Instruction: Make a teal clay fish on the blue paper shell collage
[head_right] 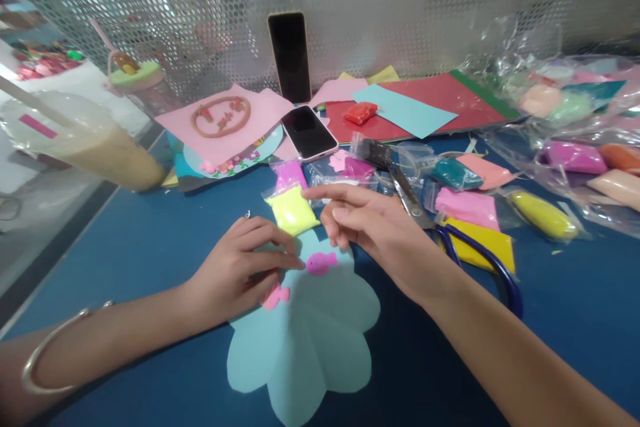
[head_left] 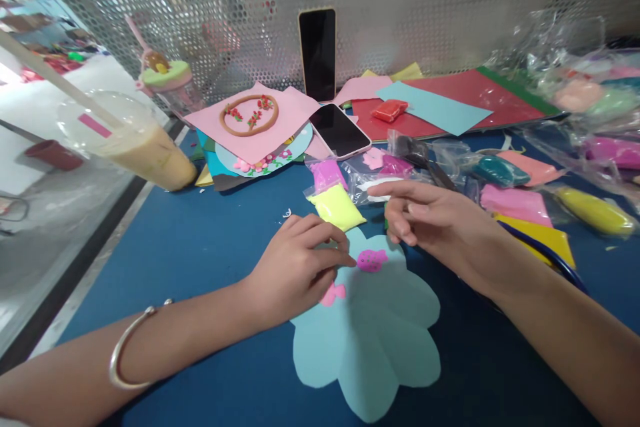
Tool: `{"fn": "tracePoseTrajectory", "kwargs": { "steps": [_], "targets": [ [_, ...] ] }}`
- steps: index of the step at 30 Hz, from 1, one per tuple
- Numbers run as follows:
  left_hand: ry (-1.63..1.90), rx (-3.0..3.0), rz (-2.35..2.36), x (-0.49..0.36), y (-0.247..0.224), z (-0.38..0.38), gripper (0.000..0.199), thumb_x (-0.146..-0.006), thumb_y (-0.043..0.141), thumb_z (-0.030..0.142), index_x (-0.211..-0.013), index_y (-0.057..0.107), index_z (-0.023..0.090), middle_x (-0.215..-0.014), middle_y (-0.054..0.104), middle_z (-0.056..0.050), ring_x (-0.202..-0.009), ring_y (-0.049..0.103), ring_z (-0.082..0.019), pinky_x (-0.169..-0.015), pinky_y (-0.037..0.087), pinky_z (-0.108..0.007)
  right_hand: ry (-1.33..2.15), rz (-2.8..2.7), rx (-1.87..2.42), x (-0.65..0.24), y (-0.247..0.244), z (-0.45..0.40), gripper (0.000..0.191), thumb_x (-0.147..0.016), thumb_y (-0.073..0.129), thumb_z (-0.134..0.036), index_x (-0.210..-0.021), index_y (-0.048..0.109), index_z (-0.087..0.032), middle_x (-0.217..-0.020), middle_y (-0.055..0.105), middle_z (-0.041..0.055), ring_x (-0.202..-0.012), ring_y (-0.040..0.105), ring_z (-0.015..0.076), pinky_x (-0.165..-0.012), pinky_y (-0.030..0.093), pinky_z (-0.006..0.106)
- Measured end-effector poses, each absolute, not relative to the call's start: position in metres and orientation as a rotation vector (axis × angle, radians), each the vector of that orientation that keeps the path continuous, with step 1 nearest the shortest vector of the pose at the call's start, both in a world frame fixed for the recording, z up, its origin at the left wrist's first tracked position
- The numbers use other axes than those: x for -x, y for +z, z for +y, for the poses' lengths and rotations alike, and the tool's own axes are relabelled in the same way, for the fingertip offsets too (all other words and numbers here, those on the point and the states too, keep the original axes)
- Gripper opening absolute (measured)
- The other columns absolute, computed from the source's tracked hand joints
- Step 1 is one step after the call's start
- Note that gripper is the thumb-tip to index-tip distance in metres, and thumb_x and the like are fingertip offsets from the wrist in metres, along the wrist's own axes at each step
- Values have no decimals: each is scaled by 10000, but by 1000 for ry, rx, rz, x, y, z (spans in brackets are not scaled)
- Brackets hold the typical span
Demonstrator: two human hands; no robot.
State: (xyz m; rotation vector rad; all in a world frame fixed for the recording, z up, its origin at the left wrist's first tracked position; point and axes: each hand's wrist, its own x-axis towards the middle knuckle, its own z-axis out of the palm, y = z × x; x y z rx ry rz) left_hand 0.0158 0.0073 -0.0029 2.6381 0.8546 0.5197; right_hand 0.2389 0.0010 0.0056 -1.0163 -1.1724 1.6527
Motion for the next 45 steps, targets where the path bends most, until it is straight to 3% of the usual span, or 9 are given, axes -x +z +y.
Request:
{"fn": "tracePoseTrajectory", "kwargs": {
  "steps": [32,45],
  "targets": [
    [658,-2905,730,-15,-8,8,171,-877,534,134,-895,675,228,-964,680,-4,-834,562,-166,-655,331,-305,1647,-1193,1001,-239,4,0,290,-883,479,-205,-1080,679,-280,-673,488,-11,-620,457,101,-610,419,220],
    [671,-2856,765,-15,-6,8,218,-864,500,105,-895,676,228,-946,686,-7,-818,565,-159,-642,338,-303,1653,-1195,997,-239,4,0,292,-881,479,-195,-1074,682,-278,-670,493,-12,-627,472,100,-611,432,208]
  ]
}}
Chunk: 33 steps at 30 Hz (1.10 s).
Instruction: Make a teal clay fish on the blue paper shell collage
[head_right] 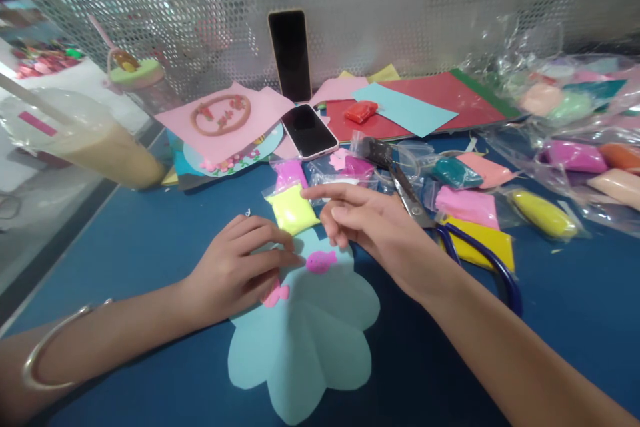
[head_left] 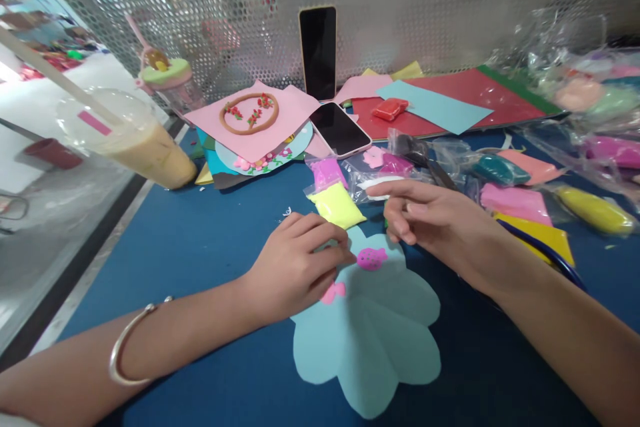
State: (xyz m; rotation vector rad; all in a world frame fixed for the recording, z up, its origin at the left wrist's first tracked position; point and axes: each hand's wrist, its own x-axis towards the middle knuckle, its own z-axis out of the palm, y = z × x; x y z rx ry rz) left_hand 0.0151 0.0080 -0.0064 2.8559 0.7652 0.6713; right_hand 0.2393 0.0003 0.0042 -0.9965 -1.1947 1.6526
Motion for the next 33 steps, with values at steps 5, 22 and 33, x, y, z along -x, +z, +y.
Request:
{"fn": "tracePoseTrajectory", "kwargs": {
  "steps": [5,22,33],
  "targets": [
    [626,-2861,761,-15,-7,8,214,-869,504,109,-917,673,232,-967,682,-6,-828,563,-156,-653,340,-303,1653,-1190,1004,-239,6,0,290,-884,477,-195,-1067,686,-279,-674,496,-12,-621,469,96,-612,430,208],
    [612,-2814,752,-15,-6,9,250,-840,493,83,-925,679,228,-974,679,-12,-839,571,-167,-672,363,-302,1640,-1191,1028,-238,6,1,286,-860,494,-204,-1073,678,-253,-658,480,-2,-621,459,128,-607,429,252],
    [624,-2782,778,-16,-4,9,293,-817,459,84,-932,686,230,-981,670,-28,-833,577,-170,-688,397,-304,1637,-1207,1020,-240,4,1,281,-882,472,-208,-1078,667,-261,-676,494,-13,-615,448,111,-615,408,247]
  ]
}}
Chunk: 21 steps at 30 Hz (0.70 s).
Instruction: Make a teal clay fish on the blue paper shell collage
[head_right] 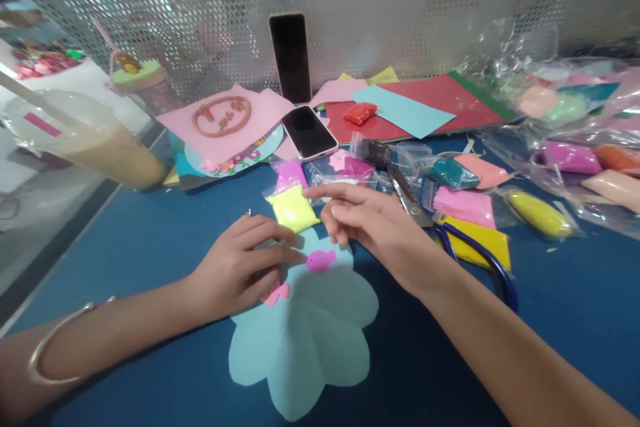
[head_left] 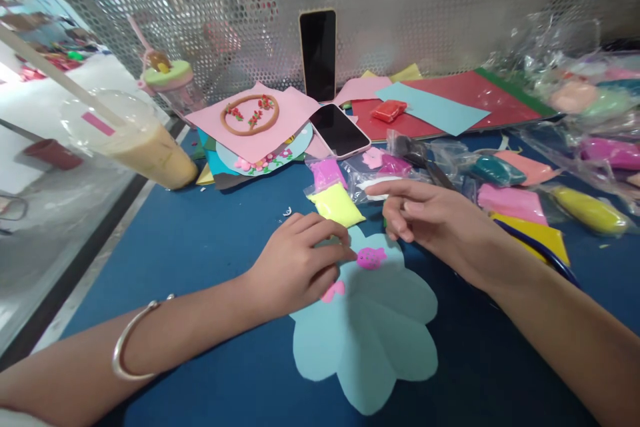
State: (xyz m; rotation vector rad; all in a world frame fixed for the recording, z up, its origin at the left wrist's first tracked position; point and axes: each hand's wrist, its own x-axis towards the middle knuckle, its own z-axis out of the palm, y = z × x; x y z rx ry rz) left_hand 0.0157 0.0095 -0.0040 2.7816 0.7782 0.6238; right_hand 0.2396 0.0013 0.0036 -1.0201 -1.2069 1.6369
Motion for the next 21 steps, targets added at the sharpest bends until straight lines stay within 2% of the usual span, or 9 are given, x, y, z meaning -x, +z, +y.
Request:
{"fn": "tracePoseTrajectory", "kwargs": {
  "steps": [5,8,14,17,21],
  "targets": [
    [707,-2825,984,-2,13,32,277,-818,454,98,-947,678,197,-991,670,-54,-885,591,-193,-772,435,-332,1647,-1187,1047,-240,3,4,288,-854,487,-190,-1079,661,-241,-669,495,-11,-602,444,118,-605,403,262],
    [418,-2810,1178,15,24,46,233,-836,497,185,-982,678,196,-962,678,-51,-872,609,-210,-780,466,-348,1627,-1171,1055,-239,5,5,287,-836,489,-189,-1064,662,-216,-663,481,-7,-599,436,120,-607,404,267],
    [150,-2731,1342,40,22,44,410,-873,504,426,-1205,600,204,-1128,618,-97,-997,585,-252,-852,480,-388,1588,-1182,1039,-237,4,5,293,-817,505,-218,-1066,657,-188,-661,467,-8,-594,425,124,-607,396,277],
    [130,-2751,1340,41,15,40,376,-884,499,369,-1200,601,193,-1126,609,-95,-989,583,-246,-846,480,-383,1581,-1176,1037,-237,3,5,280,-816,511,-213,-1049,666,-203,-645,464,-16,-594,416,123,-598,381,268],
    [227,-2730,1366,36,8,39,267,-878,481,245,-1068,662,195,-1047,645,-65,-945,595,-223,-812,485,-355,1589,-1168,1024,-236,3,4,276,-808,523,-207,-1037,677,-201,-646,471,-16,-598,421,118,-604,383,263]
  ]
}}
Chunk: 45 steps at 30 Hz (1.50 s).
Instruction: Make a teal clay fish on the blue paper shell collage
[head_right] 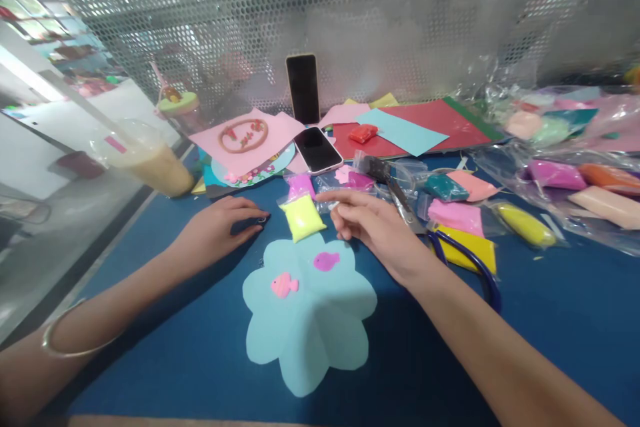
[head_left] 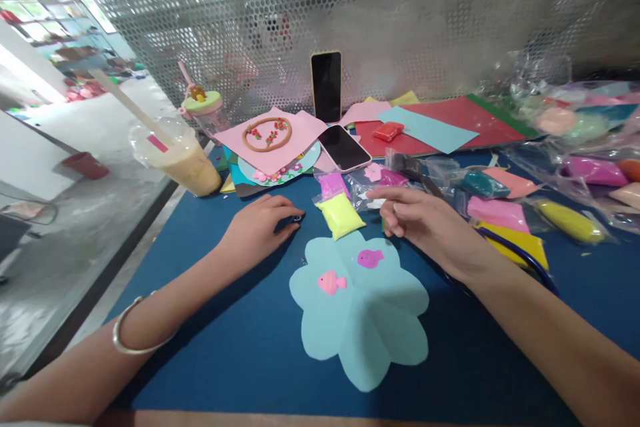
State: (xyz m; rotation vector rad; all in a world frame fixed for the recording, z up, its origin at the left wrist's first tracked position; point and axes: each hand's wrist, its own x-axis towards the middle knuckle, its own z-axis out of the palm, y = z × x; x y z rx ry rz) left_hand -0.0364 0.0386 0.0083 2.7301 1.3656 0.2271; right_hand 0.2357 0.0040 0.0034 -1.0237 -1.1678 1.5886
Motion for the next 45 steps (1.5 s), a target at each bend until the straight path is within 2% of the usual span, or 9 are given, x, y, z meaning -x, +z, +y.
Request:
{"fn": "tracePoseTrajectory", "kwargs": {
  "steps": [6,11,14,17,21,26,32,38,45],
  "targets": [
    [359,-2653,1407,31,8,43,171,-845,510,240,-846,676,197,-905,692,-40,-867,614,-219,-717,486,-324,1542,-1181,1064,-230,6,0,271,-783,543,-226,-1012,680,-177,-635,481,-17,-589,429,115,-589,386,263],
    [552,-2510,1461,23,29,44,180,-864,507,289,-869,659,194,-851,709,-22,-694,632,-154,-642,503,-271,1469,-1317,1061,-227,3,-2,275,-805,555,-273,-1033,666,-167,-652,491,-16,-584,446,110,-573,383,262],
    [834,-2291,1450,18,45,44,167,-826,584,319,-812,668,176,-843,714,-27,-725,647,-158,-678,519,-267,1450,-1364,1040,-227,2,-2,262,-817,548,-278,-1021,671,-167,-642,488,-21,-575,451,105,-559,379,259],
    [961,-2188,1394,14,54,40,139,-774,656,300,-779,670,162,-834,709,-30,-742,650,-163,-705,529,-278,1423,-1384,1040,-226,4,-4,233,-808,554,-255,-986,679,-172,-623,488,-29,-561,446,96,-559,386,255],
    [999,-2206,1336,5,54,26,99,-764,677,261,-782,664,164,-793,699,-18,-677,626,-139,-664,525,-270,1381,-1428,1098,-224,6,-7,228,-801,611,-298,-997,680,-204,-649,527,-24,-583,479,102,-552,411,247],
    [1046,-2443,1182,-16,53,7,55,-782,676,211,-823,655,182,-803,698,-5,-701,609,-127,-660,499,-249,1415,-1380,1067,-217,2,-12,280,-768,672,-398,-959,684,-193,-769,611,23,-640,520,121,-573,442,264],
    [1023,-2658,845,-34,50,7,56,-808,663,175,-862,648,182,-805,702,-3,-773,623,-135,-737,494,-258,1318,-1396,1016,-214,0,-12,247,-750,687,-406,-865,708,-189,-757,659,27,-637,539,125,-588,453,260],
    [1064,-2665,809,-37,47,10,85,-800,670,176,-882,652,187,-842,697,-17,-821,625,-154,-756,503,-274,1257,-1379,1035,-217,1,-11,173,-770,666,-360,-752,680,-189,-621,580,-11,-583,484,111,-539,402,244],
    [1063,-2590,848,-36,42,10,90,-786,671,118,-853,677,177,-811,700,-16,-790,626,-142,-739,502,-263,1302,-1357,1042,-216,3,-10,192,-782,657,-368,-716,657,-187,-612,543,-20,-591,473,101,-545,383,238]
  ]
}}
